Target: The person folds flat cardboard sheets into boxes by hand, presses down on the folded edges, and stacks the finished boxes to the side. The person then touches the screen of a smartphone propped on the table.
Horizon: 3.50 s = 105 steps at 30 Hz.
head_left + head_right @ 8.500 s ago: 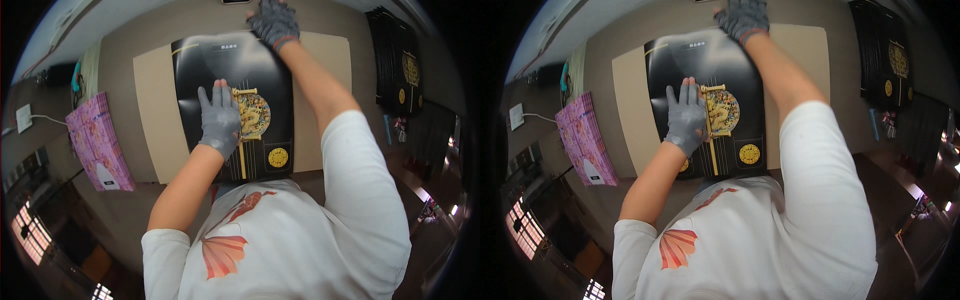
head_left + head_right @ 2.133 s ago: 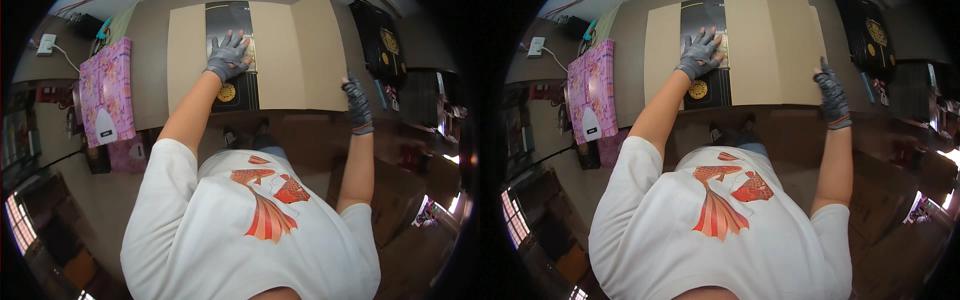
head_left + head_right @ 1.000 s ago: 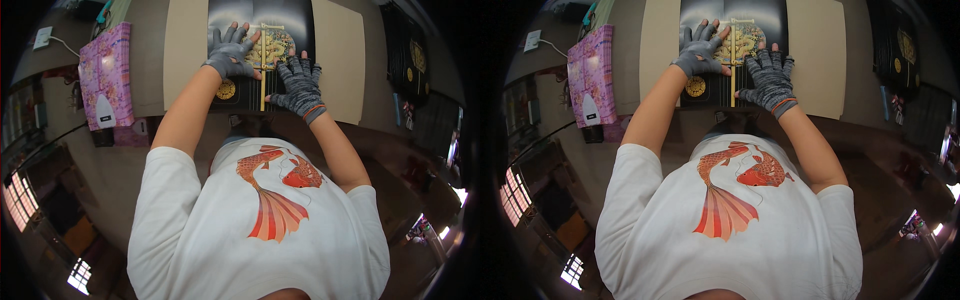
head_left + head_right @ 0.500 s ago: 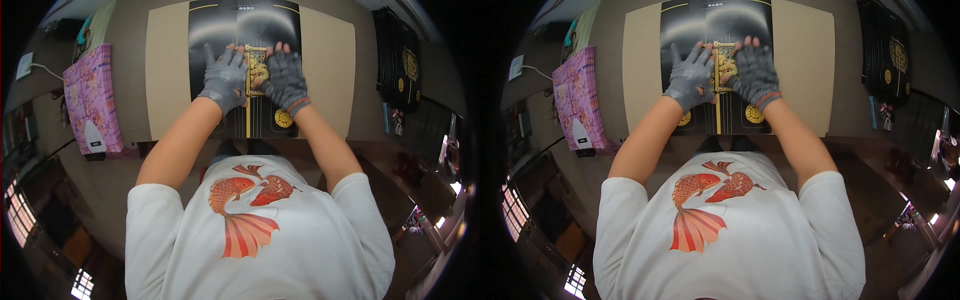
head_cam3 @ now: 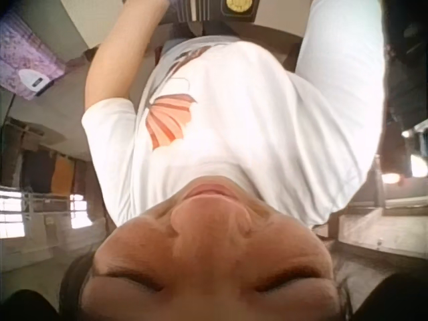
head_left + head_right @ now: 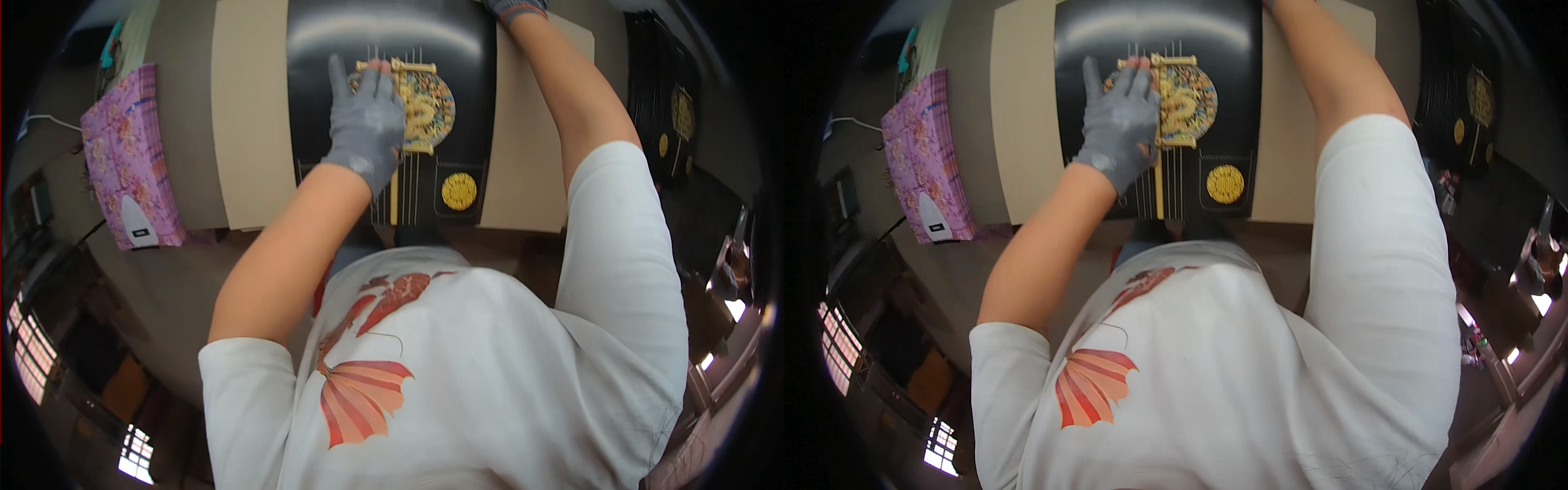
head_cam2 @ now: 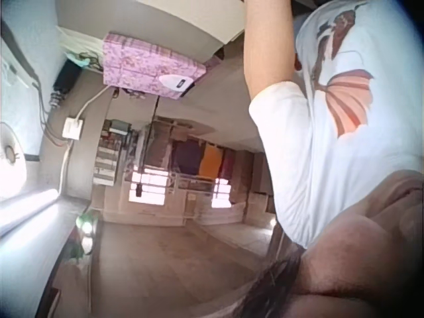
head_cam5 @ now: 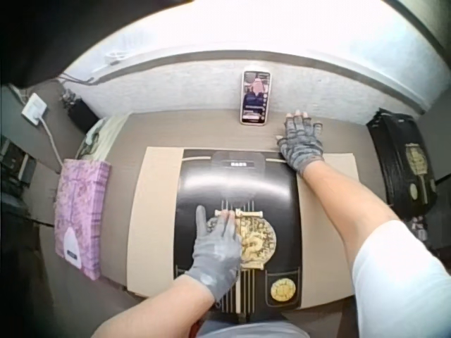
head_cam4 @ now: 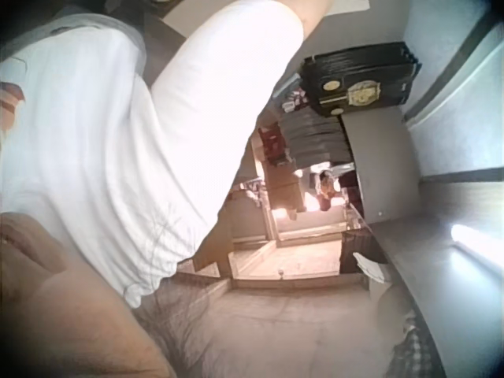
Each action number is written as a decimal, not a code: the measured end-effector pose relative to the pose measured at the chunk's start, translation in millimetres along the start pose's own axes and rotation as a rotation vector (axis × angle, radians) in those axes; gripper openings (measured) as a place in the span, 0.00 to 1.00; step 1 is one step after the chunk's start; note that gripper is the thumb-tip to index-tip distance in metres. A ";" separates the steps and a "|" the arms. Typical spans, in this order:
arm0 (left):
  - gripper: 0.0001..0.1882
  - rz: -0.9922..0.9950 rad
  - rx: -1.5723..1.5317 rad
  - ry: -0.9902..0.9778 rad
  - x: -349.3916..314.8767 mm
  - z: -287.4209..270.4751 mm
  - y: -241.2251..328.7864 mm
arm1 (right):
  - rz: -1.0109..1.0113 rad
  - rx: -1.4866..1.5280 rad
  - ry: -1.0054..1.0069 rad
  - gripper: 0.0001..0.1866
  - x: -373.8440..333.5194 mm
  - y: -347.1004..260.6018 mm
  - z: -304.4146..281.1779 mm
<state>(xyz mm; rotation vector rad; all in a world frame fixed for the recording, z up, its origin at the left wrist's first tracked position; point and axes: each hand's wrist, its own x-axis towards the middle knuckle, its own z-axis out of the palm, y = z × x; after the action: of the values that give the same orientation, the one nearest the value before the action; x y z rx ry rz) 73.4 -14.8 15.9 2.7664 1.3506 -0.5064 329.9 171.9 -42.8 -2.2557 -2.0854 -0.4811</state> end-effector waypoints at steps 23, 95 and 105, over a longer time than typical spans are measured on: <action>0.51 0.063 -0.193 0.453 -52.9 95.4 -44.5 | 0.001 0.313 -0.226 0.43 -423.0 -38.0 -111.7; 0.32 -0.740 -0.850 0.353 -195.9 106.5 -129.7 | 0.030 0.324 -0.637 0.38 -374.2 126.0 -118.0; 0.34 -0.558 -1.236 0.285 -203.2 107.1 -153.0 | -0.307 0.091 -0.249 0.16 -376.7 116.3 -145.3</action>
<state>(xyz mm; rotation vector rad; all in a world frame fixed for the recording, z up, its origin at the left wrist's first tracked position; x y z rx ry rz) -190.8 -91.6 -6.6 1.4723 1.6457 0.5914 394.3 -237.8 24.2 -2.0449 -2.5334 -0.1115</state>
